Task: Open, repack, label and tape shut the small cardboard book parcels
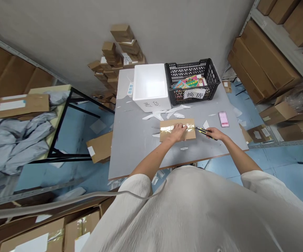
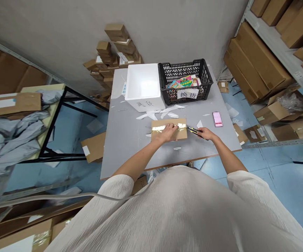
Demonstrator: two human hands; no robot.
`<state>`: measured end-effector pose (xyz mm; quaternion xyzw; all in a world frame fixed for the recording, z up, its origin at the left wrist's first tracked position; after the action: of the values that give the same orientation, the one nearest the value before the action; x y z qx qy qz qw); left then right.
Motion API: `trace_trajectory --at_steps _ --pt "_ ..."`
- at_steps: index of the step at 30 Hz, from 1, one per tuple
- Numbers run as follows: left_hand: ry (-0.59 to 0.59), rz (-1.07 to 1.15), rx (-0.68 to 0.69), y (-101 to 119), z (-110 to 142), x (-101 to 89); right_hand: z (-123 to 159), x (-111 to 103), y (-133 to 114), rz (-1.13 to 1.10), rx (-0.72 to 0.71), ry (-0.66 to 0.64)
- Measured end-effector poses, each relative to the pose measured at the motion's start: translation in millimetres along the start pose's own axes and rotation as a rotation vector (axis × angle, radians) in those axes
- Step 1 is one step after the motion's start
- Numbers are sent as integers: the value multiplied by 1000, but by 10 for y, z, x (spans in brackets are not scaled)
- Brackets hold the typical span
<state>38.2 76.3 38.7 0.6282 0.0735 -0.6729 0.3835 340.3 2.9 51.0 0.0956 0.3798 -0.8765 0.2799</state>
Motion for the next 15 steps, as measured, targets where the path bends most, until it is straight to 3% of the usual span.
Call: trace_trajectory --at_steps 15 --pt "-2 2 -6 -6 4 -12 -27 18 56 18 17 55"
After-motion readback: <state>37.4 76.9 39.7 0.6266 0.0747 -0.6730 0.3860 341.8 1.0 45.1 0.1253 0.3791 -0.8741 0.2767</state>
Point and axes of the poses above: each hand's wrist, its own z-axis away from the middle knuckle, its own x-axis out of the palm, y = z × x, the point moved 2 cm from there along -z, towards the middle knuckle, and after that the axes turned 10 degrees about x, right-handed, at the moved point
